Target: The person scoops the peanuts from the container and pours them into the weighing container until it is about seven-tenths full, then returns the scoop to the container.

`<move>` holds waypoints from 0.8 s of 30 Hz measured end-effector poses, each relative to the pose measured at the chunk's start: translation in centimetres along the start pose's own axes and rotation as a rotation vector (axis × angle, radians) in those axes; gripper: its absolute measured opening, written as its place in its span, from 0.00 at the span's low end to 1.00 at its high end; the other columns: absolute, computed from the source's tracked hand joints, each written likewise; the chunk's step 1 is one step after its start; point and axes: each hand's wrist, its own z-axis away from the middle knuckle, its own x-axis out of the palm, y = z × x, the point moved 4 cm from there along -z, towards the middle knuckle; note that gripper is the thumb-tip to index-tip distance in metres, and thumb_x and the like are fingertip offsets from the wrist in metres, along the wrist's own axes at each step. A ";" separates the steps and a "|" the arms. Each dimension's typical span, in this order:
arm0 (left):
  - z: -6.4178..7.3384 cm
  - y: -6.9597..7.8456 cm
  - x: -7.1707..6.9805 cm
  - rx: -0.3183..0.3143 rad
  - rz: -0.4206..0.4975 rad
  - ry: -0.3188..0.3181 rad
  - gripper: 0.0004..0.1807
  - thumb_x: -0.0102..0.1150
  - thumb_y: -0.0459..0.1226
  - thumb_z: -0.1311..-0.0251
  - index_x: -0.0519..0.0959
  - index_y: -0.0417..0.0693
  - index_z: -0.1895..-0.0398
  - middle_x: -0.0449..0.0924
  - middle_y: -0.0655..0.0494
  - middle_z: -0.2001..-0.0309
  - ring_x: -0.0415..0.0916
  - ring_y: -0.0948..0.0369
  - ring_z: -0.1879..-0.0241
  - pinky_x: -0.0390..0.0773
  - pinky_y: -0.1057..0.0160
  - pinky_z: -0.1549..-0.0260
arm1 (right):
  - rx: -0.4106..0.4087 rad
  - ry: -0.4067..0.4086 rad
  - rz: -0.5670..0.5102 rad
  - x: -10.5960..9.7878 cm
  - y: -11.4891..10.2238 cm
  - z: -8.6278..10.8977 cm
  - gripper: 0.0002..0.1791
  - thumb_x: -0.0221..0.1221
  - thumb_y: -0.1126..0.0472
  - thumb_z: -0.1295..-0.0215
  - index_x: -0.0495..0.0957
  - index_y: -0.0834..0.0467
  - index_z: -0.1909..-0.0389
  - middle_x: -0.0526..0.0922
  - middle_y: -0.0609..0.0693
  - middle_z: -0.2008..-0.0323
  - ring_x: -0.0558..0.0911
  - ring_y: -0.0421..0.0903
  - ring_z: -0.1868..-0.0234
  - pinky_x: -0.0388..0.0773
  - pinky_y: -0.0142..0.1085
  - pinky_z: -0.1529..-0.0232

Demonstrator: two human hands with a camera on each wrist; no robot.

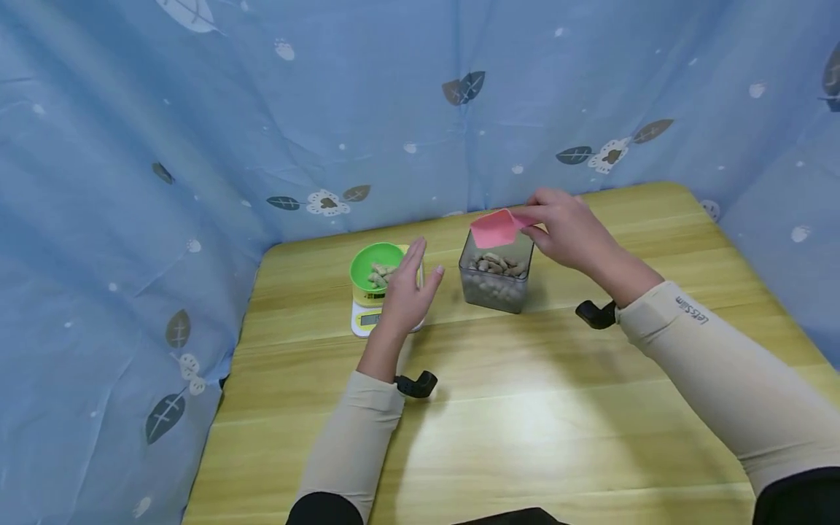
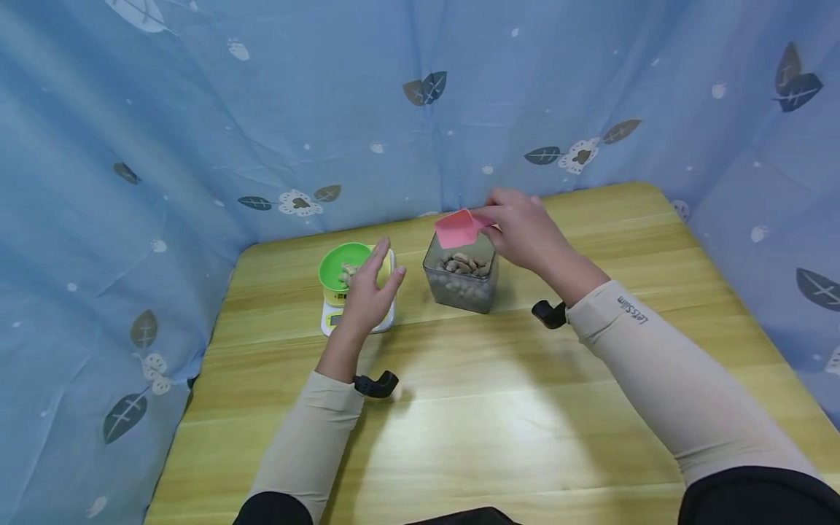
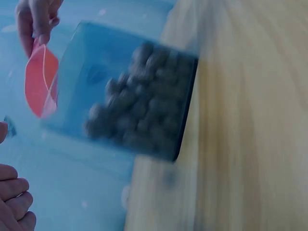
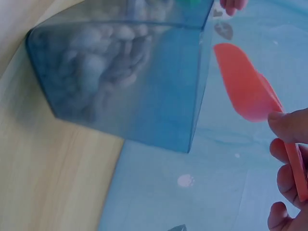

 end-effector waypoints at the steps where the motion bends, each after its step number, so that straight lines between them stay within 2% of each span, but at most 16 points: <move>1: -0.2 0.3 0.5 0.008 0.004 -0.015 0.36 0.46 0.55 0.28 0.54 0.52 0.22 0.51 0.58 0.22 0.49 0.59 0.23 0.55 0.54 0.25 | -0.017 0.002 0.020 0.0 0.1 0.1 0.13 0.67 0.67 0.40 0.86 0.58 0.53 0.78 0.54 0.64 0.73 0.53 0.66 0.64 0.46 0.68; 7: -1.2 1.5 3.4 0.006 0.022 -0.095 0.33 0.41 0.54 0.26 0.55 0.54 0.23 0.52 0.60 0.22 0.52 0.59 0.24 0.56 0.57 0.26 | -0.171 0.015 0.254 0.6 -0.3 0.8 0.14 0.63 0.70 0.41 0.88 0.54 0.58 0.80 0.53 0.68 0.73 0.54 0.68 0.68 0.48 0.72; 12: -1.5 2.0 4.7 0.017 0.005 -0.092 0.29 0.42 0.46 0.24 0.59 0.50 0.24 0.56 0.59 0.24 0.55 0.61 0.25 0.57 0.60 0.27 | -0.210 -0.065 0.440 1.9 -1.3 0.7 0.17 0.60 0.73 0.41 0.88 0.52 0.56 0.81 0.52 0.69 0.69 0.51 0.73 0.59 0.41 0.76; 18: -1.5 2.0 5.3 -0.016 0.031 -0.049 0.27 0.44 0.44 0.25 0.62 0.53 0.25 0.61 0.57 0.26 0.59 0.59 0.27 0.59 0.60 0.27 | -0.159 -0.205 0.505 3.8 -1.5 0.1 0.10 0.66 0.71 0.43 0.88 0.53 0.65 0.83 0.51 0.65 0.71 0.52 0.68 0.57 0.41 0.71; 20: -1.5 2.0 5.4 -0.035 0.069 -0.047 0.27 0.45 0.44 0.25 0.61 0.55 0.25 0.61 0.57 0.26 0.59 0.58 0.27 0.60 0.59 0.27 | -0.166 -0.232 0.502 4.3 -1.4 0.0 0.08 0.68 0.69 0.44 0.87 0.52 0.68 0.83 0.51 0.65 0.72 0.52 0.68 0.58 0.41 0.71; 24: -1.4 1.9 5.6 -0.062 0.121 -0.040 0.27 0.45 0.45 0.25 0.62 0.57 0.25 0.61 0.58 0.26 0.60 0.58 0.27 0.60 0.59 0.28 | -0.198 -0.278 0.450 5.4 -1.1 -0.5 0.08 0.69 0.69 0.45 0.87 0.53 0.66 0.83 0.52 0.64 0.73 0.52 0.67 0.62 0.42 0.71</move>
